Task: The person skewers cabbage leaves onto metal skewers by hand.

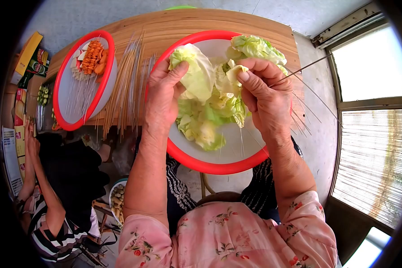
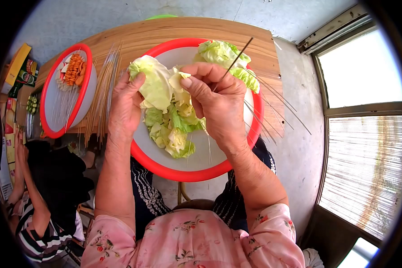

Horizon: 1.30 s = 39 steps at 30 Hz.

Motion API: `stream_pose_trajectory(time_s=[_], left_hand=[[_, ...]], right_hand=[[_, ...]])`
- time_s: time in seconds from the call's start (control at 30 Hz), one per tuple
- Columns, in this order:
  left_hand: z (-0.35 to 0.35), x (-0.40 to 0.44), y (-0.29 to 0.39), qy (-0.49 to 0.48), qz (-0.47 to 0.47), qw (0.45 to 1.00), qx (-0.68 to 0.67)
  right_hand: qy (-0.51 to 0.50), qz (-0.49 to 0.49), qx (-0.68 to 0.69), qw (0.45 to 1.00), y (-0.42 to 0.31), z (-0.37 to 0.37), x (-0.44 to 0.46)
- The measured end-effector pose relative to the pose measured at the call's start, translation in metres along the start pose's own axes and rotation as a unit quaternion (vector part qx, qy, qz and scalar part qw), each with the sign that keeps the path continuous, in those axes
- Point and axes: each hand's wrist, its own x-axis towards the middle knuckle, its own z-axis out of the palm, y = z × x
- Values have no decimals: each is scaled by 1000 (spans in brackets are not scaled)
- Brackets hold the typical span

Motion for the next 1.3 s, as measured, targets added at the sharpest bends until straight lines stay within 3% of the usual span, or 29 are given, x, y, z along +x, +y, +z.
stream_pose_trajectory(time_s=[0.17,0.3,0.7,0.9,1.1,1.3], left_hand=[[-3,3,-2,-4,19,999,40],[4,0,-8,-17,39,997,71],[8,-6,7,-68,-39,997,23],[5,-16,9,-40,20,998,36],[0,-44,9,-65,36,996,42],[-7,-84,6,-35,34,998,29]], right_hand=[[-69,40,3,997,-13,3,-4],[-59,38,-30,997,-11,6,-2],[-22,8,-109,994,6,11,3],[-49,-6,-122,991,-2,11,-11],[-21,-15,-93,995,-6,13,-26],[-6,-84,20,996,-17,16,-35]])
